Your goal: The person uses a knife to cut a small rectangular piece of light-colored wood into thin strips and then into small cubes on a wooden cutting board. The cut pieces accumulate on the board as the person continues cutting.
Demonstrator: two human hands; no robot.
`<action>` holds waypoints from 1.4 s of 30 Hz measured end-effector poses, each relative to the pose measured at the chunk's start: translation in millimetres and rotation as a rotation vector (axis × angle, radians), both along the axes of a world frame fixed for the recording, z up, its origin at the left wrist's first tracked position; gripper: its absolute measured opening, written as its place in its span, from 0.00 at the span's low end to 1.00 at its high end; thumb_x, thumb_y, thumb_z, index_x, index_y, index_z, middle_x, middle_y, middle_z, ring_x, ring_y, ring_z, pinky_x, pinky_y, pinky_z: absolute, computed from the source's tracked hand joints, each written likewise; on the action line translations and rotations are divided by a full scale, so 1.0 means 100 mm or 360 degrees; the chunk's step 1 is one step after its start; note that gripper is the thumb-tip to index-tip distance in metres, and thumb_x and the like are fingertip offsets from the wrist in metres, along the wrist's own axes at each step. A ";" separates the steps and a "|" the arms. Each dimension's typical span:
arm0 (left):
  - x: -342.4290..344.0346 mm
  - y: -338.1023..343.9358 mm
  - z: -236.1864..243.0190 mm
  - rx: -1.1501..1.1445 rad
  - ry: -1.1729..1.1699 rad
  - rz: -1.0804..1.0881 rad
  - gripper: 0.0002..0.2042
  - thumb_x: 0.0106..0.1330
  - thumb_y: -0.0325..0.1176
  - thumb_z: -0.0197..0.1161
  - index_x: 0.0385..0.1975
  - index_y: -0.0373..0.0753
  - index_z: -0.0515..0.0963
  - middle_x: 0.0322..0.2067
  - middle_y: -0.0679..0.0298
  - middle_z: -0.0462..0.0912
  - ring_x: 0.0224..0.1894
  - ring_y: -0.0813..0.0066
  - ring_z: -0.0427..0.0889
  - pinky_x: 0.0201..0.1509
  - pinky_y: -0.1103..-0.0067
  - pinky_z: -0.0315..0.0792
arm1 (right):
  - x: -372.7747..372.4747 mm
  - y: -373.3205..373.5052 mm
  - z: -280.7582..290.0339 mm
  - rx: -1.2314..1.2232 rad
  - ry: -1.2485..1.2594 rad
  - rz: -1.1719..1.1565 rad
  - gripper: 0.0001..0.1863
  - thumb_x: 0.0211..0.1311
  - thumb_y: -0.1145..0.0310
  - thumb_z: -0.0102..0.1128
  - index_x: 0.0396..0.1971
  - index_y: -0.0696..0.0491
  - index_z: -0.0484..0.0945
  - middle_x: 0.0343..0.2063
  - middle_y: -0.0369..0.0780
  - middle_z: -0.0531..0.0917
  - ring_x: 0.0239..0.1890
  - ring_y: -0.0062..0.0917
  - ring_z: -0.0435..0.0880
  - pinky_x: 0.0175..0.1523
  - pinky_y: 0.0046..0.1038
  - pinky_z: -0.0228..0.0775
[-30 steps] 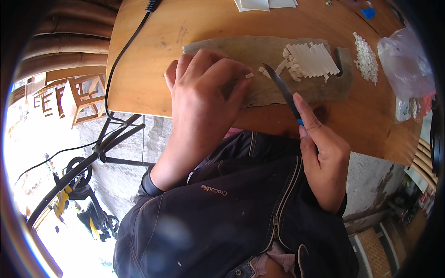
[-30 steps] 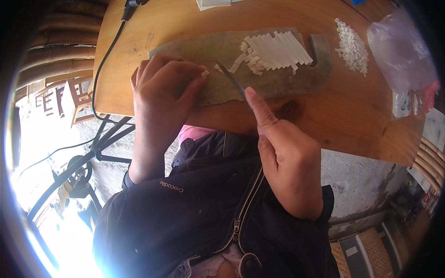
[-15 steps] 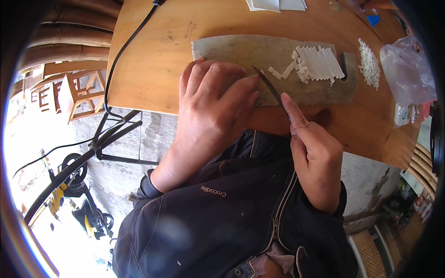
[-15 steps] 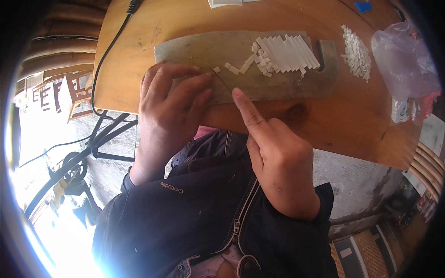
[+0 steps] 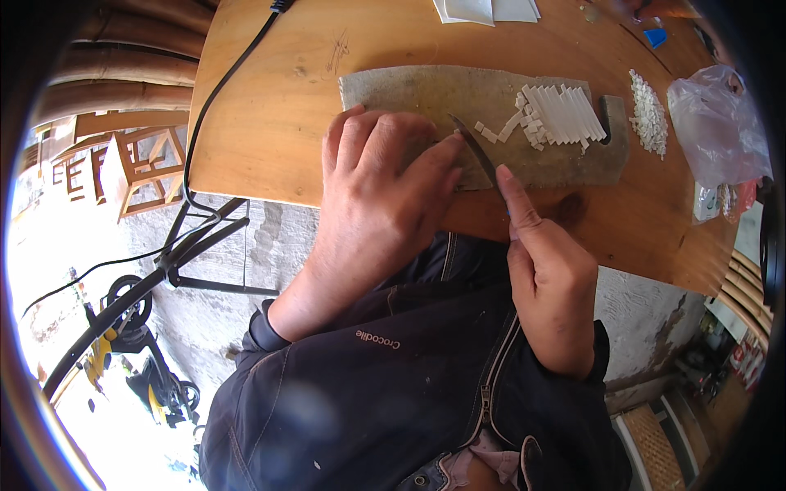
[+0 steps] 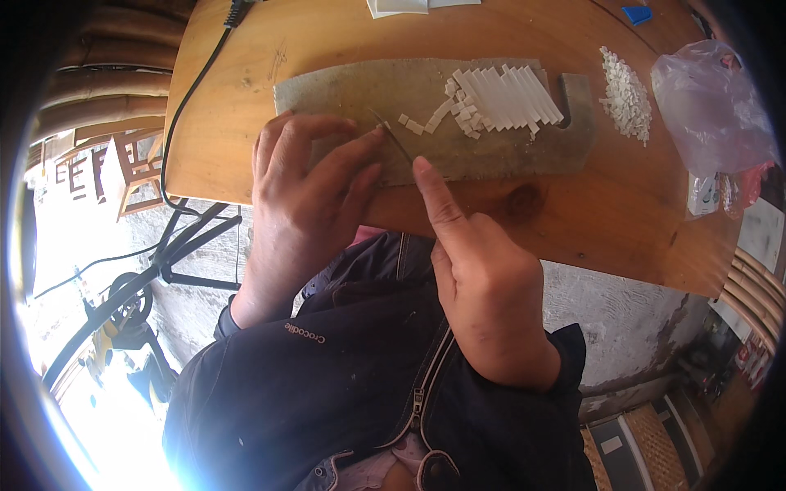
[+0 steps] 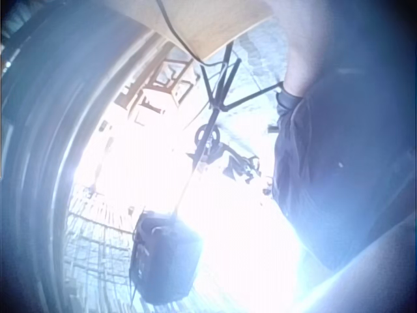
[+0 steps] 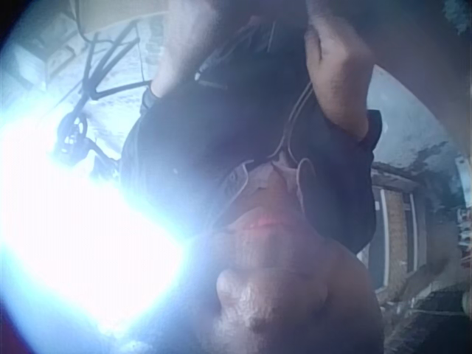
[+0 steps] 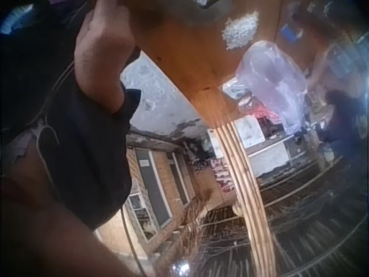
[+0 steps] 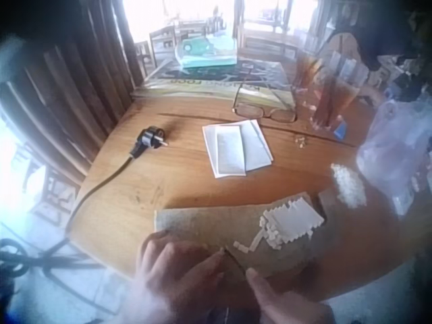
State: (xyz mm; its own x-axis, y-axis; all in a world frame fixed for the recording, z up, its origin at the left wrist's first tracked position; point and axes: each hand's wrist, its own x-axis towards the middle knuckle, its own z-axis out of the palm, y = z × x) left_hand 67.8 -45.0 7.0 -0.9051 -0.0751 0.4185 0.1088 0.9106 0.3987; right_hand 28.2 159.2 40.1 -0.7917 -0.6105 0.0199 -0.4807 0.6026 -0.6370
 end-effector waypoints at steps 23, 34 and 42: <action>0.02 -0.06 -0.16 0.0487 0.0258 0.0046 0.13 0.59 0.23 0.71 0.43 0.43 0.88 0.45 0.60 0.85 0.48 0.57 0.82 0.64 0.58 0.72 | 0.02 -0.01 0.07 -0.0064 -0.0106 0.0031 0.36 0.59 0.85 0.61 0.70 0.47 0.76 0.27 0.48 0.79 0.27 0.42 0.81 0.36 0.40 0.74; -0.17 0.04 -0.12 0.0197 0.0135 -0.0043 0.13 0.58 0.25 0.71 0.43 0.44 0.87 0.45 0.62 0.84 0.49 0.56 0.80 0.65 0.59 0.68 | -0.21 0.24 -0.01 -0.0170 -0.0078 -0.0301 0.30 0.69 0.86 0.55 0.68 0.49 0.77 0.42 0.52 0.87 0.28 0.25 0.77 0.41 0.26 0.75; -0.57 0.32 0.09 0.0139 0.0053 0.0043 0.14 0.58 0.30 0.76 0.45 0.43 0.88 0.44 0.61 0.84 0.50 0.57 0.81 0.57 0.64 0.73 | -0.32 0.57 -0.05 -0.0370 -0.0232 -0.0509 0.29 0.70 0.84 0.54 0.69 0.47 0.77 0.30 0.34 0.79 0.26 0.13 0.68 0.34 0.19 0.65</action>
